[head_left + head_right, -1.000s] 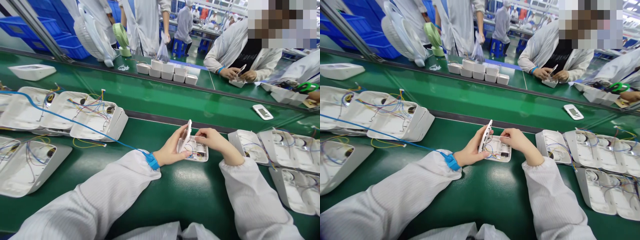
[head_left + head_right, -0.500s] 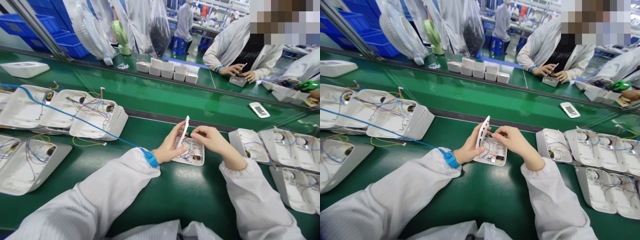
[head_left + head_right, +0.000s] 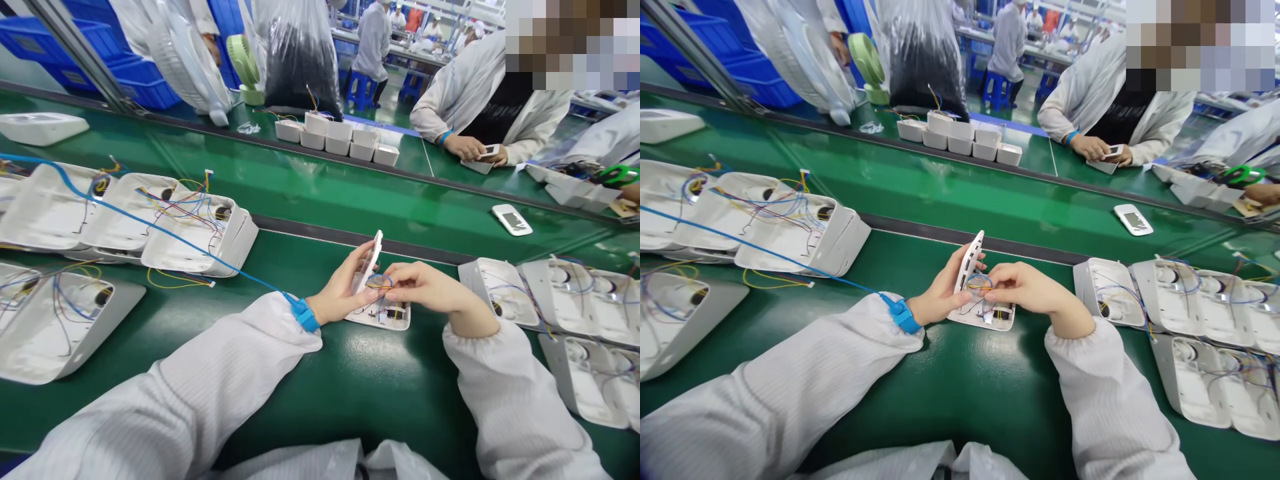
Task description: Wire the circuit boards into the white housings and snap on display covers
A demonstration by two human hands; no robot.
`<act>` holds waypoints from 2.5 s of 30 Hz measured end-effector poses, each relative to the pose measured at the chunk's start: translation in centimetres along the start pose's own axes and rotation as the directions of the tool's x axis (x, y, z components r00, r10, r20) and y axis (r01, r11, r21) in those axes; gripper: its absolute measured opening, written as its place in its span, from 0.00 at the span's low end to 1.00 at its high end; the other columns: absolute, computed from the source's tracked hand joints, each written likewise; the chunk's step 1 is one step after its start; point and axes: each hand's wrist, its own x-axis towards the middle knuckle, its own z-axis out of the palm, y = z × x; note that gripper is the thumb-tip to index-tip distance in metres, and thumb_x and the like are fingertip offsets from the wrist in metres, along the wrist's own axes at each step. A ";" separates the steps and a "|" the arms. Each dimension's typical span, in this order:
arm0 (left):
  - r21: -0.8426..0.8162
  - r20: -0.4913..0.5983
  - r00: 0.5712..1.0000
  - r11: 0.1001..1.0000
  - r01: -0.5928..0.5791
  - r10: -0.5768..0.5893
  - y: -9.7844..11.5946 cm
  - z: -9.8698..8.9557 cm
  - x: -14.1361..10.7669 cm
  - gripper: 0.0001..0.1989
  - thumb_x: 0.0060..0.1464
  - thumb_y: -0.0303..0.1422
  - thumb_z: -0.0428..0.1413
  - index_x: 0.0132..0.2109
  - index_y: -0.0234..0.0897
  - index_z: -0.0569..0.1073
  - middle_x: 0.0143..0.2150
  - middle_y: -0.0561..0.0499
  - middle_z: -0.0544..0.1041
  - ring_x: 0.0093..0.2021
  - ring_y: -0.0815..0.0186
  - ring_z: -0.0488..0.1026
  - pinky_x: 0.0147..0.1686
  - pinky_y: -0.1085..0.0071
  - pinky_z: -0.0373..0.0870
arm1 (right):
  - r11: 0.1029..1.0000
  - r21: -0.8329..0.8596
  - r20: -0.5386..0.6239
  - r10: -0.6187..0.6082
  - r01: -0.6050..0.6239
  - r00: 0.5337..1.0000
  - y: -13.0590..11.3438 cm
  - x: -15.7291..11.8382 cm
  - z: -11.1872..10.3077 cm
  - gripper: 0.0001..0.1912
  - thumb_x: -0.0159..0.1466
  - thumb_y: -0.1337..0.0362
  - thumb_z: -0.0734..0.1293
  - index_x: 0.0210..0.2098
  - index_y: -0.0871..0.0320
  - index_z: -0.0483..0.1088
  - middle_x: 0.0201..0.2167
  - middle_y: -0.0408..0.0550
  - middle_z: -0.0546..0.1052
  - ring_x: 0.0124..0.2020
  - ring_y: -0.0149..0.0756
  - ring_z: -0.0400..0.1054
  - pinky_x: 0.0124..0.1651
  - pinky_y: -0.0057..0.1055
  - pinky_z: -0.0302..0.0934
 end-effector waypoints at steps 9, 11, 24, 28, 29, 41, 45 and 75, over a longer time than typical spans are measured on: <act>0.007 -0.001 0.999 0.999 0.033 -0.033 -0.1 0.0 -0.2 0.42 0.54 0.51 0.57 0.69 0.43 0.49 0.65 0.38 0.60 0.57 0.51 0.67 0.57 0.51 0.66 | 0.877 -0.479 -0.115 -0.097 0.030 0.989 0.9 0.7 0.7 0.06 0.64 0.61 0.69 0.35 0.55 0.79 0.30 0.44 0.77 0.32 0.35 0.70 0.38 0.31 0.62; 0.042 0.007 1.000 0.999 0.023 -0.023 -0.1 -0.1 -0.3 0.43 0.54 0.50 0.57 0.69 0.43 0.48 0.65 0.37 0.59 0.59 0.50 0.66 0.58 0.50 0.65 | 0.788 -0.612 -0.120 -0.179 0.070 0.976 1.3 0.9 0.9 0.06 0.64 0.63 0.69 0.36 0.54 0.80 0.36 0.47 0.78 0.39 0.39 0.70 0.44 0.35 0.62; 0.498 0.187 0.980 0.854 -0.152 0.065 1.2 -0.4 -0.5 0.48 0.47 0.43 0.64 0.69 0.41 0.49 0.63 0.37 0.61 0.62 0.48 0.61 0.61 0.50 0.61 | 0.605 -0.766 -0.305 -0.044 -0.218 0.951 1.2 1.1 2.6 0.09 0.60 0.69 0.67 0.38 0.57 0.78 0.39 0.53 0.79 0.39 0.45 0.73 0.38 0.34 0.62; 0.615 0.399 0.916 0.751 -0.239 -0.036 2.0 -1.2 0.0 0.45 0.48 0.44 0.63 0.68 0.40 0.54 0.63 0.36 0.61 0.61 0.48 0.63 0.59 0.51 0.62 | 0.781 -0.570 -0.316 0.077 -0.255 0.946 1.5 1.2 1.2 0.04 0.58 0.68 0.68 0.33 0.59 0.76 0.34 0.49 0.80 0.34 0.42 0.73 0.36 0.32 0.64; 0.630 0.422 0.904 0.738 -0.240 -0.066 2.1 -1.4 0.2 0.45 0.47 0.45 0.63 0.68 0.41 0.54 0.63 0.36 0.62 0.60 0.47 0.63 0.59 0.51 0.62 | 0.829 -0.515 -0.261 0.090 -0.217 0.961 1.6 1.0 0.6 0.05 0.59 0.67 0.67 0.33 0.58 0.76 0.34 0.48 0.80 0.34 0.41 0.73 0.36 0.32 0.65; 0.650 0.452 0.874 0.736 -0.188 -0.176 1.2 -1.7 0.3 0.49 0.39 0.54 0.66 0.67 0.48 0.59 0.65 0.38 0.62 0.61 0.42 0.60 0.58 0.46 0.57 | 0.992 -0.002 -0.532 0.103 -0.123 0.840 3.1 2.3 1.4 0.13 0.61 0.58 0.67 0.41 0.57 0.76 0.41 0.49 0.80 0.41 0.40 0.75 0.48 0.38 0.67; 0.644 0.434 0.885 0.745 -0.176 -0.166 1.4 -1.1 0.2 0.53 0.38 0.51 0.67 0.68 0.44 0.55 0.66 0.37 0.59 0.63 0.42 0.57 0.61 0.45 0.56 | 0.994 -0.005 -0.544 0.091 -0.112 0.834 4.0 3.2 2.7 0.14 0.62 0.58 0.67 0.43 0.58 0.76 0.40 0.50 0.80 0.41 0.39 0.75 0.47 0.36 0.67; 0.509 -0.191 0.940 0.791 0.340 -0.282 2.6 -1.0 0.9 0.19 0.62 0.45 0.50 0.47 0.40 0.79 0.41 0.51 0.82 0.38 0.63 0.78 0.38 0.70 0.69 | 0.973 -0.153 -0.722 0.011 -0.175 0.692 2.9 2.6 3.0 0.23 0.64 0.46 0.63 0.49 0.56 0.74 0.49 0.51 0.78 0.50 0.44 0.71 0.54 0.39 0.61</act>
